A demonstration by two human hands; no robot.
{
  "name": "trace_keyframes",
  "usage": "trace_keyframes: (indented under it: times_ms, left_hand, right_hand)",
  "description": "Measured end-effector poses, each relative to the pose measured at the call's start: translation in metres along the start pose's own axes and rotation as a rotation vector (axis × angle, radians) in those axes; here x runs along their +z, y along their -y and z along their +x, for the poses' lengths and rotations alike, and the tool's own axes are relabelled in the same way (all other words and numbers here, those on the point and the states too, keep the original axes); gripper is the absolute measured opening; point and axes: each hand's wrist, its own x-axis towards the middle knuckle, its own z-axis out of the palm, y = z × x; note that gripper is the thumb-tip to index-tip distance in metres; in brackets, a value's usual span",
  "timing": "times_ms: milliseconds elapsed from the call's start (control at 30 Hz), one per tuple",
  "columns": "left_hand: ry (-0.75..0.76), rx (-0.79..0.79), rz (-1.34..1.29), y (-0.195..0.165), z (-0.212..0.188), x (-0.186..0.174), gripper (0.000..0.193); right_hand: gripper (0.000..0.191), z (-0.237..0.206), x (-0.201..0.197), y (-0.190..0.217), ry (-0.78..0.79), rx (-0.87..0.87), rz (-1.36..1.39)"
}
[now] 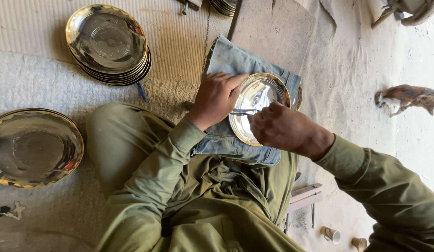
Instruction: The person sits on the floor with a stack of metal plates beside them and a denim cloth on their lap. They place one plate on the cloth, hold a small hand tool, and repeatedly work over the plate's surface, then set the finished plate on a stack and take the next plate.
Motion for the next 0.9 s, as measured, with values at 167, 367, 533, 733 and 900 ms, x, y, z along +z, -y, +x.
trace_keyframes:
  times_ms: [167,367,533,733,900]
  left_hand:
    - [-0.001,-0.006,-0.010,-0.001,0.000,-0.001,0.029]
    - [-0.079,0.015,-0.040,-0.005,0.001,-0.001,0.022]
    - [-0.030,-0.077,-0.067,-0.008,0.006,-0.001,0.017]
    - [-0.076,-0.073,0.010,-0.017,0.010,-0.003,0.011]
    - [0.034,-0.111,0.246,-0.018,0.029,0.016,0.010]
  right_hand:
    - [0.020,0.003,0.010,-0.017,0.008,0.004,0.125]
    - [0.030,-0.007,0.019,-0.043,-0.004,0.292,0.347]
    - [0.037,-0.025,0.022,-0.028,0.099,0.626,0.529]
    - [0.033,-0.034,0.031,0.000,-0.139,0.900,0.671]
    - [0.026,-0.034,0.033,0.006,-0.216,0.962,0.692]
